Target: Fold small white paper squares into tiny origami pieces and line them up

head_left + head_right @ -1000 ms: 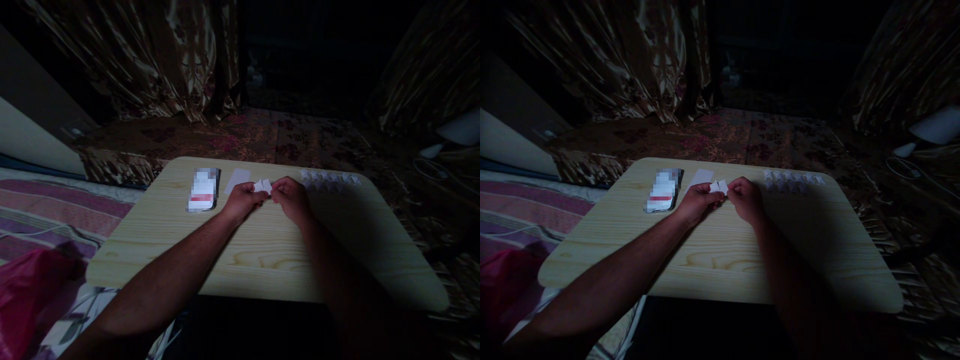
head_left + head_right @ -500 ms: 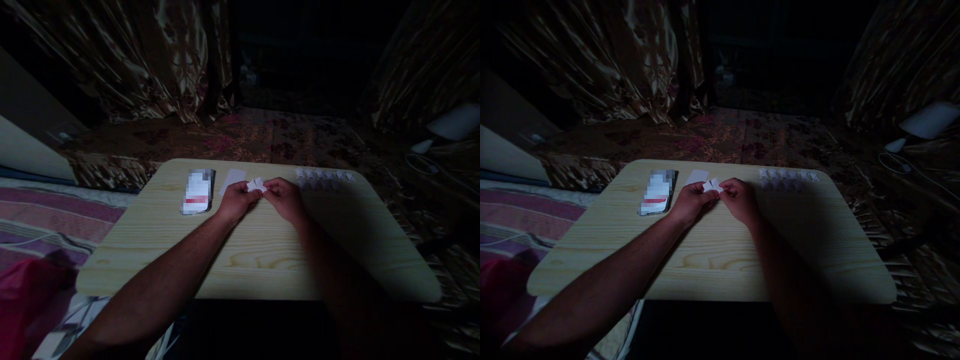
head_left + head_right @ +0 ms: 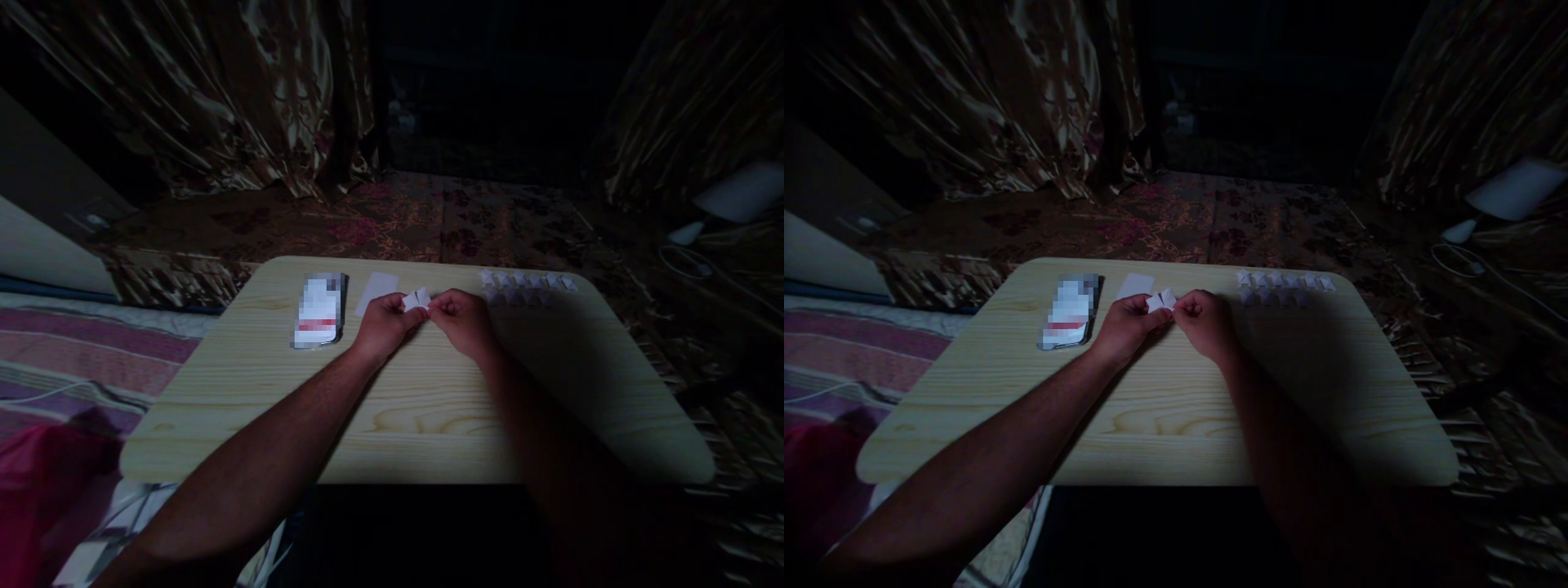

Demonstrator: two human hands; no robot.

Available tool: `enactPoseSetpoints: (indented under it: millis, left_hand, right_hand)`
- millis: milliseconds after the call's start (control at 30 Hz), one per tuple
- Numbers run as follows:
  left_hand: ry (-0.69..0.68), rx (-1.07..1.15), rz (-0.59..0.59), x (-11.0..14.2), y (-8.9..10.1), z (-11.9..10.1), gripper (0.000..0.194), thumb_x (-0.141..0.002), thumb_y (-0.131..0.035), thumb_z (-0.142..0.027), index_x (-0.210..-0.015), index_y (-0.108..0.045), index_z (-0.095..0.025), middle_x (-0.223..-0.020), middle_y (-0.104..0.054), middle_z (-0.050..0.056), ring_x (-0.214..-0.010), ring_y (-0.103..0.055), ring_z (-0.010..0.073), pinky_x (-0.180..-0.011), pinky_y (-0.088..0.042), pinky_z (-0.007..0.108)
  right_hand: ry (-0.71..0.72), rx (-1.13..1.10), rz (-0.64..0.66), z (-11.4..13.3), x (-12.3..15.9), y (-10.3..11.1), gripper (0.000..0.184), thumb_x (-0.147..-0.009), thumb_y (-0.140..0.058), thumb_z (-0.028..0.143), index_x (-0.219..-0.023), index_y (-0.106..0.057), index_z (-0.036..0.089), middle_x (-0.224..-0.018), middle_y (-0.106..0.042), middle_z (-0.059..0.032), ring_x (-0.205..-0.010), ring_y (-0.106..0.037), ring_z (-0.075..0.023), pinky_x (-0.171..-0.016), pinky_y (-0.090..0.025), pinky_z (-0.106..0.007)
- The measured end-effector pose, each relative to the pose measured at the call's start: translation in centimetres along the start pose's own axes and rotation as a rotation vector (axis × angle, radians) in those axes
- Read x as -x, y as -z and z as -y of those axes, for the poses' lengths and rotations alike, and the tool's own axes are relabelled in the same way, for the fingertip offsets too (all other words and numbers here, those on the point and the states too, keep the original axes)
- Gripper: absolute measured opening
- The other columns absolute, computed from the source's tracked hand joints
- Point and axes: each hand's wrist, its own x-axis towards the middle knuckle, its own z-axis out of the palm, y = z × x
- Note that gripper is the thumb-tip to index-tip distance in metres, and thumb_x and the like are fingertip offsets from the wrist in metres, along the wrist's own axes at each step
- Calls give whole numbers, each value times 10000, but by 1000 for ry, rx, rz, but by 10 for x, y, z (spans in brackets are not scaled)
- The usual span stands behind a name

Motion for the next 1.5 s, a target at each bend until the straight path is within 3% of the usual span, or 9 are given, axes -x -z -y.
enactPoseSetpoints:
  millis: [167,367,500,667,933,1300,1500]
  left_hand:
    - [-39,-169,3,2,2,1,283,-651,-746,-388,-732,-649,-134,-571,-566,-16,-464,-418,69,-434,-244,206]
    - [-45,-191,1,3,1,0,240,-673,-711,-358,-677,-621,-136,-541,-552,-25,-447,-408,69,-421,-248,209]
    - [-24,-113,7,1,-1,1,196,-667,-707,-309,-678,-640,-126,-519,-551,-23,-435,-404,68,-430,-262,216]
    - [-5,22,26,1,-2,2,176,-650,-727,-277,-654,-635,-127,-521,-560,-16,-444,-425,69,-447,-282,219]
    - [33,208,70,1,-3,-4,93,-619,-712,-186,-626,-658,-111,-581,-628,29,-482,-484,78,-498,-356,230]
    - [63,220,79,3,-4,-8,107,-641,-675,-211,-602,-652,-114,-555,-608,22,-470,-476,77,-500,-354,236]
    - [-27,135,83,4,-1,-6,176,-668,-735,-274,-657,-639,-127,-572,-592,-3,-491,-462,69,-503,-322,225]
  right_hand:
    - [-18,44,-18,3,1,1,80,-700,-633,238,-725,-663,168,-626,-658,1,-566,-587,-128,-506,-404,-220]
    - [26,93,-19,4,3,-1,59,-718,-612,229,-717,-649,183,-632,-654,8,-571,-591,-127,-527,-426,-224]
    - [79,128,-38,2,3,-3,36,-738,-603,205,-748,-634,193,-667,-655,6,-594,-590,-128,-549,-446,-230]
    - [255,244,-83,7,7,-2,75,-761,-590,148,-770,-642,201,-766,-627,-6,-639,-571,-119,-595,-454,-235]
    - [446,320,-52,12,10,3,129,-800,-583,125,-765,-667,216,-803,-607,-18,-718,-584,-130,-620,-448,-236]
    - [511,328,0,11,9,6,134,-818,-576,134,-782,-668,224,-832,-627,-24,-773,-605,-139,-690,-474,-251]
    - [395,226,-58,13,9,4,92,-784,-609,145,-843,-660,195,-815,-622,-19,-669,-579,-117,-610,-469,-232]
